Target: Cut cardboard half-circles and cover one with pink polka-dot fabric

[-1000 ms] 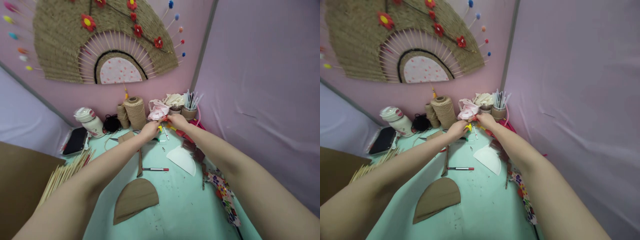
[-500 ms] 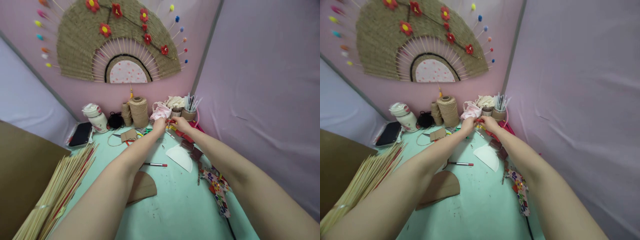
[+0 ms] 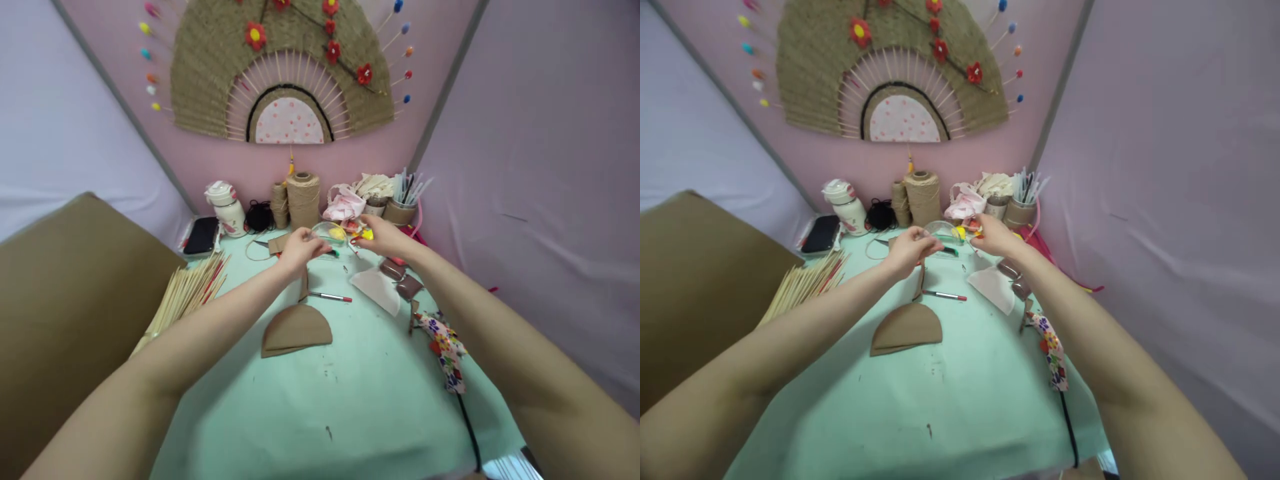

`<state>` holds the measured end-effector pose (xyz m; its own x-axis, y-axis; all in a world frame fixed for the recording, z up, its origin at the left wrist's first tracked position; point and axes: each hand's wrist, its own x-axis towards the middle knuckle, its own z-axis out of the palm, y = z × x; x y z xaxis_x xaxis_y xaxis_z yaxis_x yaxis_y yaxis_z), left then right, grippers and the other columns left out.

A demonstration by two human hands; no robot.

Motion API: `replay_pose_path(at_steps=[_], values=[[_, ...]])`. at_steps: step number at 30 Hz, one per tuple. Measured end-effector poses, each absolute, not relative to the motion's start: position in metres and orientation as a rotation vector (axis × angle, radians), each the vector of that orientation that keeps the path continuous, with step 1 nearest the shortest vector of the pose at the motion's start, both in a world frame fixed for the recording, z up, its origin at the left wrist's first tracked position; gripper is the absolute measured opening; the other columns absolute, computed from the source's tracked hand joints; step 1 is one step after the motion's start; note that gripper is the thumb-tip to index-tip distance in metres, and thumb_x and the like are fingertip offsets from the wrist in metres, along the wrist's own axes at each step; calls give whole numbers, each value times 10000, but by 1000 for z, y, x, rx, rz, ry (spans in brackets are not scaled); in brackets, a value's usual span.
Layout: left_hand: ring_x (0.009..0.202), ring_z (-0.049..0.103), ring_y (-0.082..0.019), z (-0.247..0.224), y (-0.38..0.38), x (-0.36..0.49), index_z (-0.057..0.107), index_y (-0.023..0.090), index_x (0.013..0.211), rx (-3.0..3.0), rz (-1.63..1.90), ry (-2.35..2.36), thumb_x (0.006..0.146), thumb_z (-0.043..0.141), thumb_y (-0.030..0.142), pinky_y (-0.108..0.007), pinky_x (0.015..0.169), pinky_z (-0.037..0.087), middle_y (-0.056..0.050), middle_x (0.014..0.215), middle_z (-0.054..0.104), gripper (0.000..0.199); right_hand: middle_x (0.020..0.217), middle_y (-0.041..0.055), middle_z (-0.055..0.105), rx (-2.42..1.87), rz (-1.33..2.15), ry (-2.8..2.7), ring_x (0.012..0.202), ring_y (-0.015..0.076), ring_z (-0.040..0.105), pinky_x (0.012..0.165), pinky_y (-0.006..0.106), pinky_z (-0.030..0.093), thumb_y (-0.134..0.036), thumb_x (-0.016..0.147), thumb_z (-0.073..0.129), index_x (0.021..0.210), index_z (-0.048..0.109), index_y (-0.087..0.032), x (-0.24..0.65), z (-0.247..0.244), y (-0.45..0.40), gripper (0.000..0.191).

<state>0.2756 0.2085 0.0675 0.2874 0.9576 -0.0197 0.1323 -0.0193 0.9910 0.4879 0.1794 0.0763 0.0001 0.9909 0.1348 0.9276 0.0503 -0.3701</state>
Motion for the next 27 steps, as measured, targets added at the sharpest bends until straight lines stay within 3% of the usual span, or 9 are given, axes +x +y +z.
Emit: replay_pose_path(at_steps=[4, 9, 13, 21, 24, 27], values=[[821, 723, -149, 61, 144, 234, 416, 200, 755, 1217, 854, 976, 838, 596, 157, -336, 875, 561, -43, 808, 700, 203, 1380, 149, 551, -1500, 327, -2116, 1185, 311, 578, 927, 422, 498, -434, 744, 734, 1408, 444, -204, 421, 80, 114, 761], [850, 709, -163, 36, 97, 179, 520, 190, 856, 1205, 802, 1015, 766, 703, 286, -350, 871, 547, -45, 889, 718, 225, 987, 89, 729, -1605, 326, -1926, 848, 239, 689, 802, 386, 529, -282, 861, 594, 1145, 644, -216, 372, 47, 51, 295], [776, 704, -163, 14, 85, 150, 550, 184, 836, 1120, 817, 1126, 721, 693, 287, -341, 811, 551, -32, 837, 717, 211, 837, 36, 744, -1628, 589, -1762, 723, 192, 682, 719, 327, 530, -231, 844, 584, 982, 675, -221, 360, 10, 38, 166], [820, 660, -163, -7, 83, 133, 602, 199, 850, 1630, 928, 1330, 750, 557, 205, -310, 797, 524, -17, 871, 690, 109, 1004, 78, 648, -1506, 514, -1888, 924, 215, 622, 843, 373, 498, -198, 881, 499, 1036, 662, -209, 355, -18, 33, 225], [963, 652, -191, -7, 85, 127, 610, 200, 974, 1840, 892, 1368, 790, 540, 235, -336, 878, 511, -54, 1047, 680, 200, 1150, 90, 598, -1398, 522, -1969, 1075, 252, 574, 942, 425, 470, -231, 859, 573, 1167, 614, -252, 362, -13, 26, 311], [1228, 542, -255, -8, 85, 126, 546, 199, 1203, 2065, 714, 1319, 766, 635, 297, -410, 1047, 408, -109, 1313, 588, 457, 1260, 104, 542, -1371, 564, -2071, 1188, 309, 491, 1005, 492, 426, -347, 797, 706, 1301, 532, -293, 364, -12, 23, 536]])
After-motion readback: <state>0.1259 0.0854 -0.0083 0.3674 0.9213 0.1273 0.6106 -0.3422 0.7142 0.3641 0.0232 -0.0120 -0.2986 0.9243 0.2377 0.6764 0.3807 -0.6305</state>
